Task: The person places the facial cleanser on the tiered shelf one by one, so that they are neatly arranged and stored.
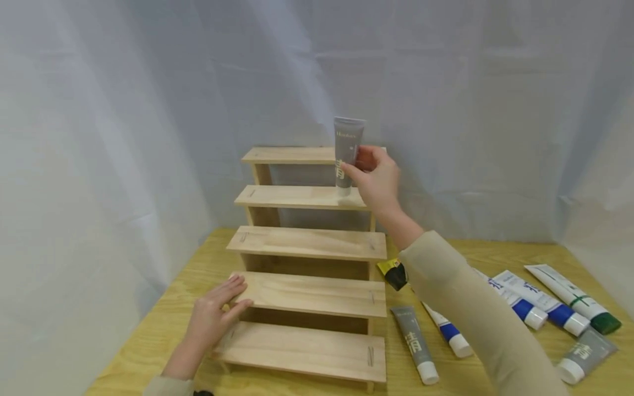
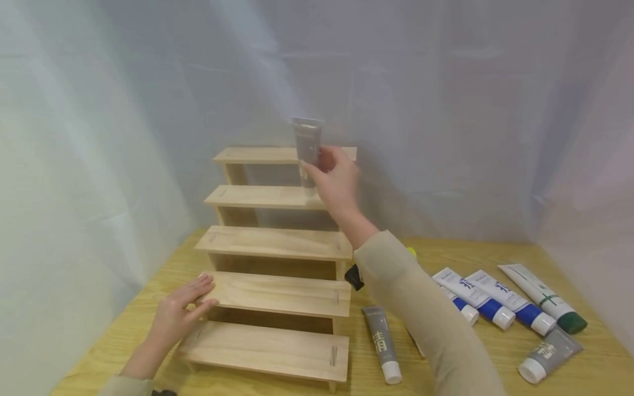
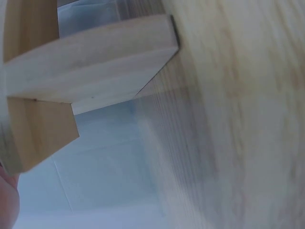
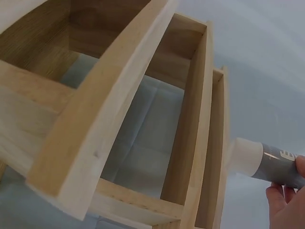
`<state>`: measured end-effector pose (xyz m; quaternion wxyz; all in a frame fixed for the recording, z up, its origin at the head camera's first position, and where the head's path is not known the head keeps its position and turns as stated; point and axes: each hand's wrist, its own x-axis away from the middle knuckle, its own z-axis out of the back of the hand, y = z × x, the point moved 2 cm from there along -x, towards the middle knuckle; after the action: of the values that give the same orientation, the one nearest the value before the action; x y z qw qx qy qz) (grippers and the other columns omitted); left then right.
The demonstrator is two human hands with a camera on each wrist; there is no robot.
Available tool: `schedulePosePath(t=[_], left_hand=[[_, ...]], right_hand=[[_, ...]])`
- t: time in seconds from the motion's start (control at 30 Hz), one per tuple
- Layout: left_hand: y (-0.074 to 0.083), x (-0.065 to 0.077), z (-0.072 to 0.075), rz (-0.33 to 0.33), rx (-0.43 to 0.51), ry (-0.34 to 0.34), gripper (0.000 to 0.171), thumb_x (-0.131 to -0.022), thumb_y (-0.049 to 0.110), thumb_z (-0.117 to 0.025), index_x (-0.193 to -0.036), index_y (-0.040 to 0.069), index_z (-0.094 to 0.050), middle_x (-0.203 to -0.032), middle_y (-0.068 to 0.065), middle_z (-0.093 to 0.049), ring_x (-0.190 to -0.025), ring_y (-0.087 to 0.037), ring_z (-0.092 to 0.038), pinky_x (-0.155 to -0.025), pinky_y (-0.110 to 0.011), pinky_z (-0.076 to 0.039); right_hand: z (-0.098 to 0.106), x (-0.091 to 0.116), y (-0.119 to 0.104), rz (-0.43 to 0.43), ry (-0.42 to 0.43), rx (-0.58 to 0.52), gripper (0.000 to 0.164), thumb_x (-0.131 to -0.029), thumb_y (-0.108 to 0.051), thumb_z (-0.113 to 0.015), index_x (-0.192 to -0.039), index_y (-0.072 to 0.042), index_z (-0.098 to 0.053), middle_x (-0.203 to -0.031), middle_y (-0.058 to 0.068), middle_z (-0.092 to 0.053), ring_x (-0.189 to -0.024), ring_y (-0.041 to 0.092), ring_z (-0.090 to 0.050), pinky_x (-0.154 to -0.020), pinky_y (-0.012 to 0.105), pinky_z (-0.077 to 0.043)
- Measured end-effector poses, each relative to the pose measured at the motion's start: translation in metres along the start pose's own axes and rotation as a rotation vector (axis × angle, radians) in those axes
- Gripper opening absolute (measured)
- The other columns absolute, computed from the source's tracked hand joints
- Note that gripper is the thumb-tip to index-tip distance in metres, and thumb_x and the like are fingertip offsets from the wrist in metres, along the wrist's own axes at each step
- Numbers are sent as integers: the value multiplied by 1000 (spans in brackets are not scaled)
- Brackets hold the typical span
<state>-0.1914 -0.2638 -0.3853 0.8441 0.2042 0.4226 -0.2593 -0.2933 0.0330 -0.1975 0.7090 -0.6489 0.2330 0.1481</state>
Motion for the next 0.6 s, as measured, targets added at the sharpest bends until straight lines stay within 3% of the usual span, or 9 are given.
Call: schedulePosePath(t=[0.1,0.2,0.27,0.43,0.5,0.6], left_hand=[[0,0,-1,1,-3,2,42,-74,36,-67,-88,-4,-67,-98,-18,-63,-89,-33,-61,-88,-26,-43],[-1,1,-2,4,-3,-2,42,-74,36,-67,-88,-4,-67,-98,-18,-63,-89,-33,-61,-84,-32,-46],[-1,1,-2,3,1,-6,42,-74,35,-67,-88,-4,-67,-98,-19,-63,-89,-33,-60,-80,-37,-48],[0,0,-3,1,2,-13,42,-74,35,-67,-89,-4,-67,-97,-19,-63,-90,-33,-60,-75,-43,-49],[1,-1,-2,2,-2,-16,43,-75,36,-66,-89,-4,-67,-98,-19,-63,-90,-33,-60,-75,-43,-49],[3,-1,-2,5,-2,-17,44,-76,38,-65,-89,-4,-67,-98,-19,-63,-89,-33,-61,-75,-43,-49]], right_hand=[[-5,2,-10,26,0,-2,33,-76,0,-67,-106,7,-54,-101,20,-61,-91,25,-60,-80,28,-51],[-11,-10,6,62,10,-16,34,-75,-2,-69,-105,6,-55,-100,19,-62,-90,24,-60,-79,27,-51],[-16,-24,28,68,18,-35,36,-74,-6,-71,-105,2,-56,-100,16,-63,-90,21,-61,-80,27,-51],[-28,-70,93,179,78,13,39,-73,-26,-73,-106,-12,-58,-95,2,-65,-84,10,-61,-76,23,-52],[-30,-81,106,218,108,28,39,-72,-30,-74,-104,-15,-59,-93,-1,-65,-81,8,-61,-73,21,-52],[-28,-77,85,179,127,-11,36,-72,-20,-74,-104,-10,-59,-96,5,-65,-83,12,-62,-75,23,-52]])
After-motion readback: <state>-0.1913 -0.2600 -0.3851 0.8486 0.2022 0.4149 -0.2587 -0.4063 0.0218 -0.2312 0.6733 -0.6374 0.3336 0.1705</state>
